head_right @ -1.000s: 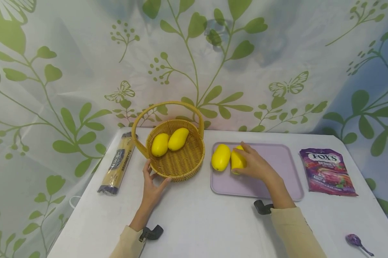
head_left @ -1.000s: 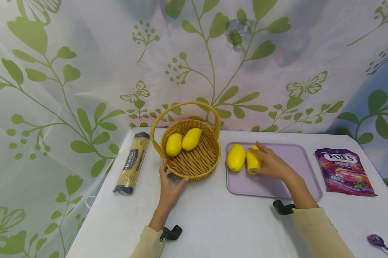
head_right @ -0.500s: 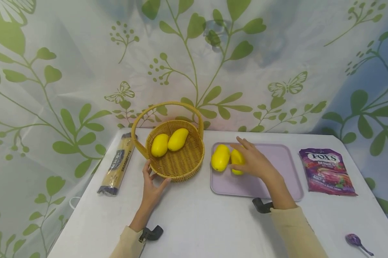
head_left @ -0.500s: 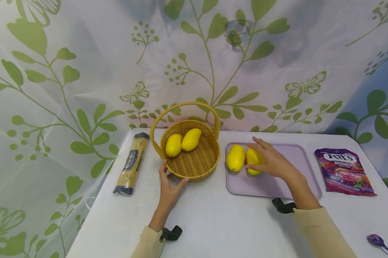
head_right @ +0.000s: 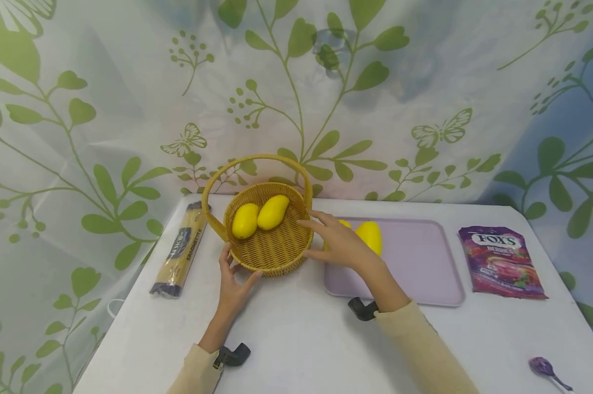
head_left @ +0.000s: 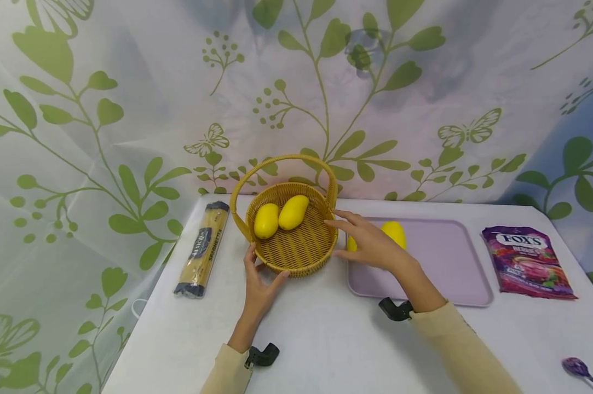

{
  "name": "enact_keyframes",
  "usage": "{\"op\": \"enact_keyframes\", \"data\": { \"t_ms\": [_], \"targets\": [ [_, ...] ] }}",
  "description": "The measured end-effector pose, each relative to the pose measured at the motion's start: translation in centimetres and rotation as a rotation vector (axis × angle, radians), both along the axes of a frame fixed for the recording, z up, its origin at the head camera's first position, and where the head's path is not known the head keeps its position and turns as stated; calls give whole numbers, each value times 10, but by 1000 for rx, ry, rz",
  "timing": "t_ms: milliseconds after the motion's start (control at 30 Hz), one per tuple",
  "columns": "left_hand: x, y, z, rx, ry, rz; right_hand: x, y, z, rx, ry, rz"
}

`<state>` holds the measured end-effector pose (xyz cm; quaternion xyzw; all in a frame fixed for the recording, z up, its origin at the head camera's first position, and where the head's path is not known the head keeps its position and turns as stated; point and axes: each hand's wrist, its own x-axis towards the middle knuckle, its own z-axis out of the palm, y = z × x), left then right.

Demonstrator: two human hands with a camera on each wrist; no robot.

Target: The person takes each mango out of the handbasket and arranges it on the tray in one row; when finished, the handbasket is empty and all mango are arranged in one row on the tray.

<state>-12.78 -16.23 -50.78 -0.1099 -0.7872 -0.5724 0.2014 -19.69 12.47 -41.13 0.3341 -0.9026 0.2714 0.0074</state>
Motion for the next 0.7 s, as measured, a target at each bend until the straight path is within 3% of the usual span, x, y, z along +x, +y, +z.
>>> {"op": "enact_keyframes", "data": {
  "t_ms": [400, 700],
  "targets": [
    [2, 2, 0, 0, -14, 2, -28, -55, -42, -50, -65, 63],
    [1, 0, 0, -20, -5, 5, -54, -82, -44, -8, -79, 27]
  ]
}}
